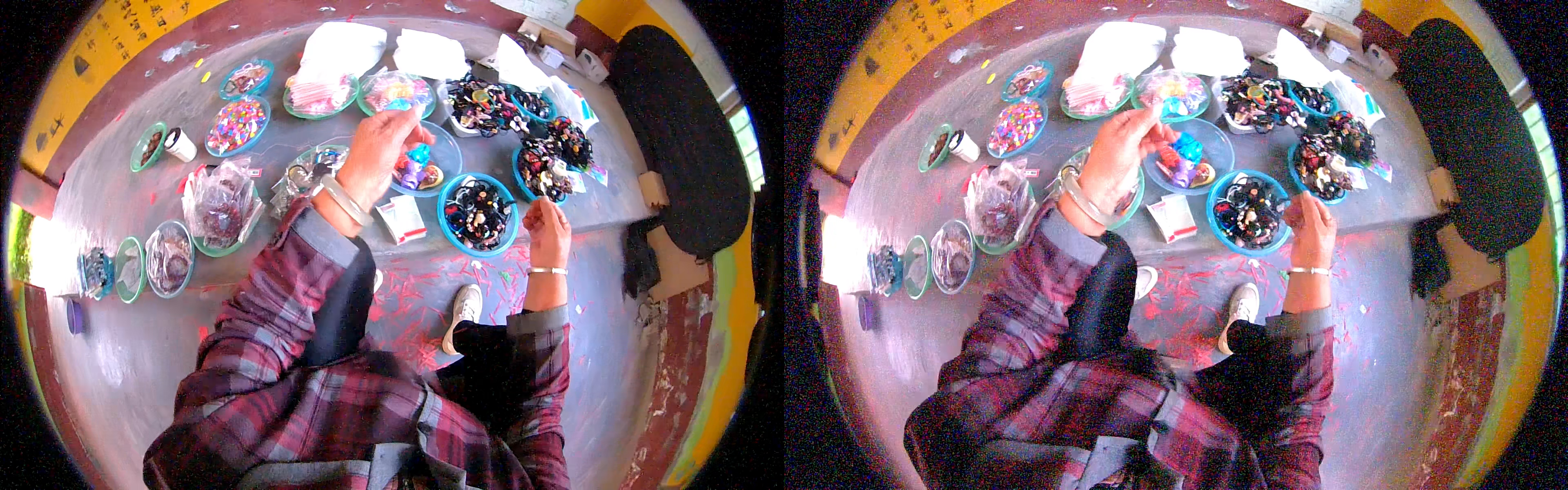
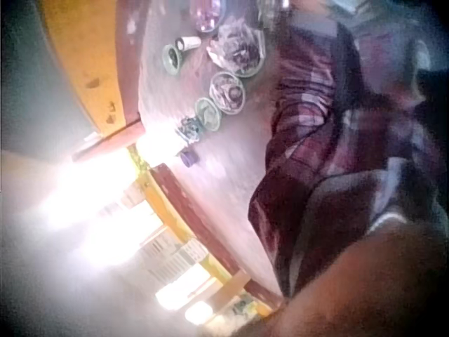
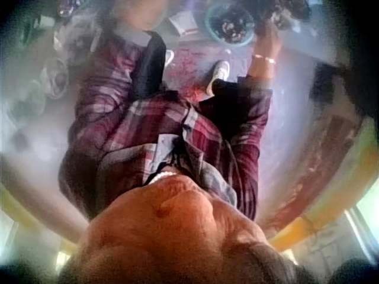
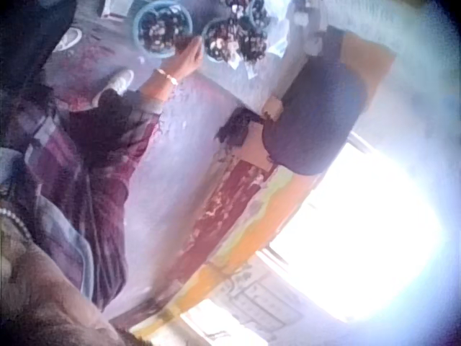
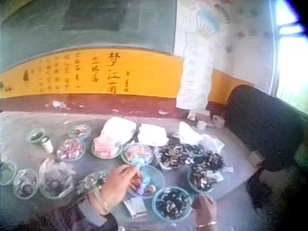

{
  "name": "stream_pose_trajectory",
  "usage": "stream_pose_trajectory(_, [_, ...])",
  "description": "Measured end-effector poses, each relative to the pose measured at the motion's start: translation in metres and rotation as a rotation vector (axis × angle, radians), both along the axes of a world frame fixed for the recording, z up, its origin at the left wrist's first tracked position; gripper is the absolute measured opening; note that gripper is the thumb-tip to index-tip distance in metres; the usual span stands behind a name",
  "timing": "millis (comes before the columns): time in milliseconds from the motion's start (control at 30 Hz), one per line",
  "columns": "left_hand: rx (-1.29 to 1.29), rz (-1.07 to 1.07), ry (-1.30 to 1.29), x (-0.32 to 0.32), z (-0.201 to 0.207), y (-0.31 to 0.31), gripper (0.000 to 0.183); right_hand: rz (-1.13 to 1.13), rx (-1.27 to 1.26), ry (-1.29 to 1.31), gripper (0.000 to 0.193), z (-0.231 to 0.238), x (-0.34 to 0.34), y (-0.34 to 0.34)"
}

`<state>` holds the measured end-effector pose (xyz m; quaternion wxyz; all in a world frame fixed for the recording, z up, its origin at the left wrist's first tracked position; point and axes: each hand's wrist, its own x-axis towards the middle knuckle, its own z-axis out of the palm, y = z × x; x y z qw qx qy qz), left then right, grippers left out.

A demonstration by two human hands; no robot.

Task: The person sits on the floor surrounded by bowls of craft supplies and sorts small items, such as beads and hair accessories, into clear plastic bags. They pick up items from the bowls, inspect them, and place them into bags, occasionally adjusting the bags or picking up new items.

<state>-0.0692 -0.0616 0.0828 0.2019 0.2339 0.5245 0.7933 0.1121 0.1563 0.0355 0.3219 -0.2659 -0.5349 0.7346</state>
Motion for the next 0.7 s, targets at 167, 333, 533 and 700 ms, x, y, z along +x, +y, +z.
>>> stream_pose_trajectory(167, [0.172, 0.047, -0.338, 0.021, -0.019, 0.019, 0.031, 0.033, 0.166, -0.244, 0.018, -0.032, -0.014, 0.002])
stream_pose_trajectory(333, [0.23, 0.186, -0.697, -0.014, -0.07, 0.013, 0.025, 0.413, 0.845, -0.545, 0.015, -0.116, -0.038, -0.034])
stream_pose_trajectory(533, [0.24, 0.336, -0.747, -0.032, -0.073, 0.01, 0.023, 0.62, 1.088, -0.901, 0.029, -0.177, -0.065, -0.089])
stream_pose_trajectory(700, [0.214, 0.321, -0.743, -0.033, -0.068, 0.01, 0.023, 0.559, 0.929, -1.033, 0.025, -0.207, -0.078, -0.11])
